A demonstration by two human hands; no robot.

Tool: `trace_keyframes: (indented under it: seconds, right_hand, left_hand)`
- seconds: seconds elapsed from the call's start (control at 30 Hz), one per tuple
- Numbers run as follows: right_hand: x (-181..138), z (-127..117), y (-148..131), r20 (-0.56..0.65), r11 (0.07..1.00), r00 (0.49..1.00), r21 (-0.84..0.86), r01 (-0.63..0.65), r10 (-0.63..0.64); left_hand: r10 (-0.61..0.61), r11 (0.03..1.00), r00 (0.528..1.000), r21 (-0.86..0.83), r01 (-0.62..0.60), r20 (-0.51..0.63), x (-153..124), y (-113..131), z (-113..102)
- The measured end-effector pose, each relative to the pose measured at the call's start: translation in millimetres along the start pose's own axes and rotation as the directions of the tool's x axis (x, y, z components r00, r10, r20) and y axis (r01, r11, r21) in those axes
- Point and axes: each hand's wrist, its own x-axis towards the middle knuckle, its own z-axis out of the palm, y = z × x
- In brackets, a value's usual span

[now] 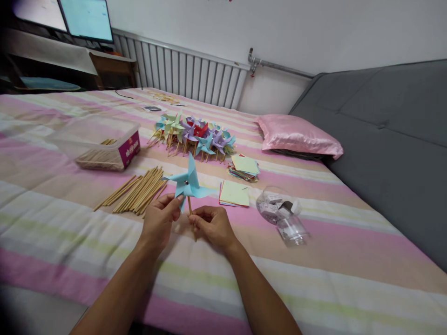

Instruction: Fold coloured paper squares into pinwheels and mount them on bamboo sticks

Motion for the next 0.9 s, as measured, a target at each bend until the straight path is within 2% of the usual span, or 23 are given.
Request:
trace_keyframes:
  seconds: [0.13, 0.3, 0.53, 0.73, 0.9]
  right_hand:
    - [0.4, -1.0, 2.0, -0.016, 0.999, 1.0, -0.036, 0.014, -0.014]
    - [0.7, -0.7, 1.2, -0.008, 0.999, 1.0, -0.026, 0.022, -0.022]
    - [0.2, -0.1, -1.0, -0.01, 1.0, 1.0, -0.014, 0.024, -0.024]
    - [0.1, -1.0, -0.6, 0.011, 0.998, 0.999, -0.041, 0.045, -0.044]
    - [-0.1, -0.8, -0.3, 0.001, 0.998, 0.999, -0.048, 0.036, -0.036]
  left_hand:
    - [-0.033, 0.998, 0.999, -0.06, 0.036, 0.039, 0.5, -0.6, -1.7]
    - [-0.061, 0.997, 0.996, -0.048, 0.065, 0.072, -1.0, -0.7, -0.2]
    - [0.017, 0.991, 0.998, 0.133, -0.025, 0.061, -6.3, 3.5, 4.8]
    - [-0.006, 0.984, 0.996, 0.177, -0.011, 0.093, -8.6, -0.9, 8.0]
    - [0.069, 0.96, 0.994, 0.265, -0.09, 0.086, -8.9, -7.0, 7.9]
